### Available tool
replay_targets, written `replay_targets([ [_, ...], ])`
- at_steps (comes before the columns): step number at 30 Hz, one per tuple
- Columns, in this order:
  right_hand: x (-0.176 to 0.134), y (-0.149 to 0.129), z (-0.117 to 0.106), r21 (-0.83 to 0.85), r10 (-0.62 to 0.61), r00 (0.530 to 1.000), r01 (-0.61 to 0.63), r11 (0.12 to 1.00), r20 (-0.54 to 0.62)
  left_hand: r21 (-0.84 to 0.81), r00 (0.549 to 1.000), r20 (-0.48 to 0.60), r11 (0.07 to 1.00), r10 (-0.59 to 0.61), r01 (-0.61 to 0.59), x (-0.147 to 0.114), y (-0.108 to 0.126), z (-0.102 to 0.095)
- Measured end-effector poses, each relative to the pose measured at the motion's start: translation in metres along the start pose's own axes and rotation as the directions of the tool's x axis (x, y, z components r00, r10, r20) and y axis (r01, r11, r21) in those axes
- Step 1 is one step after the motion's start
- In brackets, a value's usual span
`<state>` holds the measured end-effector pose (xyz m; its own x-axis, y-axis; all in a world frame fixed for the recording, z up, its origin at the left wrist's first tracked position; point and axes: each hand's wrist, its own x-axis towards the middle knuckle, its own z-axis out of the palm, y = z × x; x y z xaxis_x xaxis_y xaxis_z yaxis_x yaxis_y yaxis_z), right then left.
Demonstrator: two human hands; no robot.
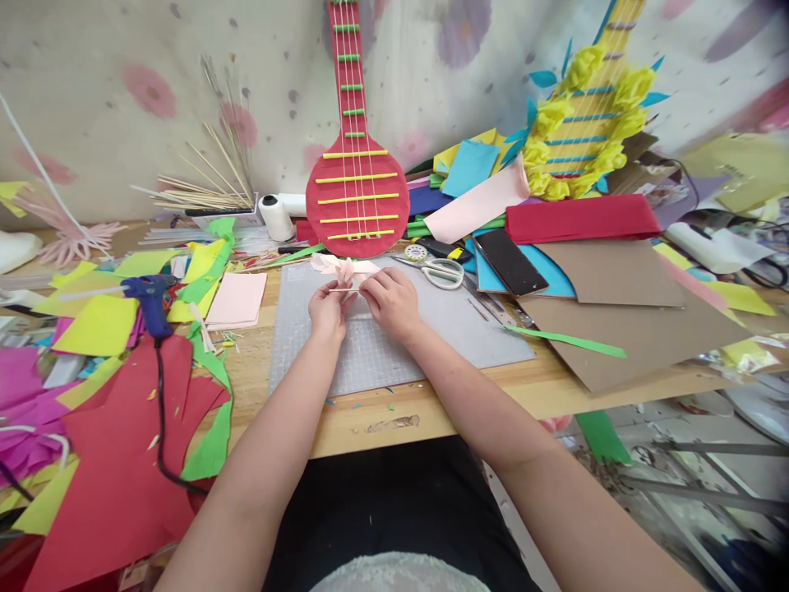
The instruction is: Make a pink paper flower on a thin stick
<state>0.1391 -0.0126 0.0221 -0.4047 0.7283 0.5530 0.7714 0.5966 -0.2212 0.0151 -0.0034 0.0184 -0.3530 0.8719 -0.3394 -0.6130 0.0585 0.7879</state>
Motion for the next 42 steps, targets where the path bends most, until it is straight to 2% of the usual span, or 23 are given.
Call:
replay_targets([
  [4, 0.001, 0.000, 0.003, -0.004, 0.036, 0.999, -0.036, 0.999, -0.002, 0.011, 0.999, 0.002, 0.999, 0.044, -0.044, 0.001, -0.002, 0.000],
  [9, 0.001, 0.000, 0.006, 0.034, 0.191, 0.981, -0.191, 0.981, 0.026, 0.032, 0.992, 0.008, 0.992, 0.124, -0.124, 0.004, -0.007, 0.000],
  [15, 0.001, 0.007, 0.007, 0.175, 0.306, 0.951, -0.310, 0.935, 0.047, -0.034, 0.994, 0.088, 0.998, 0.059, -0.056, -0.002, -0.006, 0.002],
  [20, 0.003, 0.011, 0.003, 0.194, 0.413, 0.900, -0.434, 0.880, 0.141, -0.018, 0.989, 0.141, 0.999, 0.035, -0.033, -0.006, -0.005, 0.003],
  [24, 0.003, 0.011, 0.005, 0.163, 0.444, 0.873, -0.477, 0.864, 0.199, 0.009, 0.981, 0.192, 1.000, 0.018, -0.020, -0.006, -0.006, 0.001],
  [30, 0.002, 0.013, 0.008, 0.210, 0.479, 0.849, -0.522, 0.827, 0.225, 0.041, 0.988, 0.152, 0.999, 0.010, -0.016, -0.006, -0.005, 0.000],
  [35, 0.004, 0.018, 0.010, 0.283, 0.515, 0.814, -0.577, 0.766, 0.267, 0.087, 0.987, 0.150, 0.993, 0.064, -0.078, -0.008, -0.003, 0.002],
  [42, 0.003, 0.013, 0.008, 0.332, 0.473, 0.812, -0.575, 0.748, 0.342, 0.089, 0.990, 0.133, 0.994, 0.053, -0.065, -0.005, -0.003, -0.003],
])
